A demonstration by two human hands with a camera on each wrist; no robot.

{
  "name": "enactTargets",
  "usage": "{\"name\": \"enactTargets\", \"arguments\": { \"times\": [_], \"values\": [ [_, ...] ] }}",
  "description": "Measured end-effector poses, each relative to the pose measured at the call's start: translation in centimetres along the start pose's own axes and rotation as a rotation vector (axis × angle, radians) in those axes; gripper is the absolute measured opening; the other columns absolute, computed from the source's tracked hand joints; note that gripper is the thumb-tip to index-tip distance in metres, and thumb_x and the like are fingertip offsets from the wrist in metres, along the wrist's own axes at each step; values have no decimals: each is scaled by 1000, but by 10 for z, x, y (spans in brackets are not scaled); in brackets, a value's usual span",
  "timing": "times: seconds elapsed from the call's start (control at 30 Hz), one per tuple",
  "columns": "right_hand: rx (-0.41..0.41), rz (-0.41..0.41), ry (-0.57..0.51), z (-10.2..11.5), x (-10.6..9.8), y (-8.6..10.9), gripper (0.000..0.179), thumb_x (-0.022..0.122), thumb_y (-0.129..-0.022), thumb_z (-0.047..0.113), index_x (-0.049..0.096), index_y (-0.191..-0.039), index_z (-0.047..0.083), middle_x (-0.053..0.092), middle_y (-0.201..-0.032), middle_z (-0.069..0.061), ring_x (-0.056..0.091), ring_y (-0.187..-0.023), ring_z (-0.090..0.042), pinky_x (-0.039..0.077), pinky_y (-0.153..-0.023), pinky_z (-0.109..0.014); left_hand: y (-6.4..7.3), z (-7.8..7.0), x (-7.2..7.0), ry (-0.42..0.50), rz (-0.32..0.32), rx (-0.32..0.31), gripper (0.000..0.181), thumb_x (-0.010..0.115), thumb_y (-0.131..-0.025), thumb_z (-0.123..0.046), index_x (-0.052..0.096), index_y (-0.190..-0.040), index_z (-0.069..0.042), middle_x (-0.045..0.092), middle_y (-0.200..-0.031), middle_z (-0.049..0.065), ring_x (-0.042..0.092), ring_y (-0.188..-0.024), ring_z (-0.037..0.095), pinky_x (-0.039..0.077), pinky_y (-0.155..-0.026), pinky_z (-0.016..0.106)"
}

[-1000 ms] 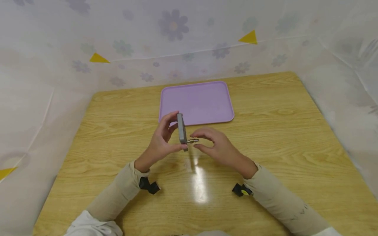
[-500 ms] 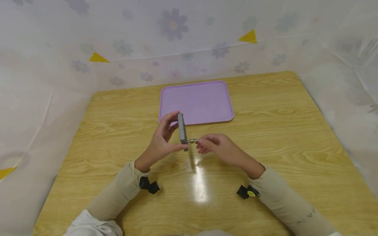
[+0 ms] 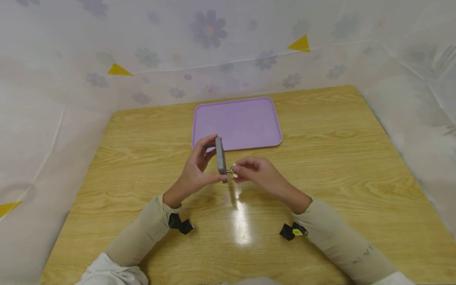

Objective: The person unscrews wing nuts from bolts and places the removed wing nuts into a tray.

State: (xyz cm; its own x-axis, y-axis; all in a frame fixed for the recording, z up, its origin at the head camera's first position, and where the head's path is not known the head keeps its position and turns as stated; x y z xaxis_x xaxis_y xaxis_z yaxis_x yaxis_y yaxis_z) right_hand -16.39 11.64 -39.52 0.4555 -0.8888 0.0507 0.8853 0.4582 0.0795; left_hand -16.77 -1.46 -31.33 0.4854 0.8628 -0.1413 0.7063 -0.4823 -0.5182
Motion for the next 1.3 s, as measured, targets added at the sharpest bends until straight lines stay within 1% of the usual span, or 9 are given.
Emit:
{"name": "enactTargets", "arguments": {
  "times": [0.3,0.47,0.6,0.77,0.87,0.97,1.13,1.2,1.3],
  "values": [
    [-102,-28,51,8,0,-1,24,62,-91,14,60,-105,-4,64,-99,-17,64,-89,-28,54,-82,-38,0,-1,0,1,-5,-2,94,77,-58,22,25,-135,15,33,-131,27,38,-117,26,33,-106,47],
    [-187,-50,126,15,-1,1,18,64,-89,9,63,-103,-2,62,-103,-14,62,-96,-24,54,-83,-34,0,-2,0,4,-3,2,95,77,-57,22,26,-137,11,32,-131,27,38,-117,26,33,-106,47],
    [-331,-44,213,26,3,4,13,64,-87,1,64,-100,2,62,-101,-10,61,-96,-22,53,-86,-35,0,2,-1,1,0,11,96,78,-58,21,27,-138,7,34,-131,24,38,-117,27,33,-106,47],
    [-543,-56,356,53,14,15,20,65,-80,-13,64,-95,0,63,-94,-9,60,-91,-19,53,-84,-31,0,-1,0,-9,5,11,95,77,-57,22,26,-137,11,33,-130,27,38,-117,29,34,-105,47],
    [-636,-74,426,71,21,22,23,66,-75,-18,64,-92,-2,63,-92,-11,61,-89,-20,53,-82,-27,0,-1,0,-8,1,5,95,77,-57,22,25,-137,11,33,-129,27,38,-117,29,34,-105,47],
    [-690,-96,491,77,23,26,26,68,-72,-19,65,-90,-2,64,-91,-11,60,-88,-19,51,-82,-23,0,0,0,-7,2,4,95,77,-58,22,26,-137,10,34,-129,27,38,-117,29,33,-105,48],
    [-687,-110,500,74,19,27,27,68,-72,-18,64,-95,-4,63,-95,-13,60,-92,-21,50,-87,-25,0,0,0,-2,10,11,95,77,-59,22,25,-138,9,32,-129,31,38,-117,30,33,-105,48],
    [-611,-132,464,64,11,24,23,66,-78,-13,63,-99,-3,64,-97,-13,60,-94,-20,50,-88,-26,-1,0,0,-2,7,10,95,77,-59,21,26,-138,9,33,-130,28,38,-117,29,34,-105,48],
    [-445,-176,378,43,-6,18,13,56,-91,-2,63,-102,-2,65,-99,-13,61,-93,-17,52,-85,-27,-1,0,-1,-2,-1,8,95,78,-58,21,25,-137,11,34,-132,24,38,-117,28,35,-105,48]
  ]
}}
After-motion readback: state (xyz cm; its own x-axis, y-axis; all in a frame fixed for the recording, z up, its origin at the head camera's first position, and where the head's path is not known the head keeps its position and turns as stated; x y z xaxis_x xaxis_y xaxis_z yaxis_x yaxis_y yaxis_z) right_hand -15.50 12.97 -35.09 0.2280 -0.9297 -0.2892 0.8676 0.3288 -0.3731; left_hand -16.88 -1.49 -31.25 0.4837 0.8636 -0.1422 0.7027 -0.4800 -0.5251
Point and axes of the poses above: each hand's wrist, its own y-axis away from the middle knuckle, its own x-axis out of the palm, z = x × y, the point moved 9 cm from there along -y, towards the middle knuckle
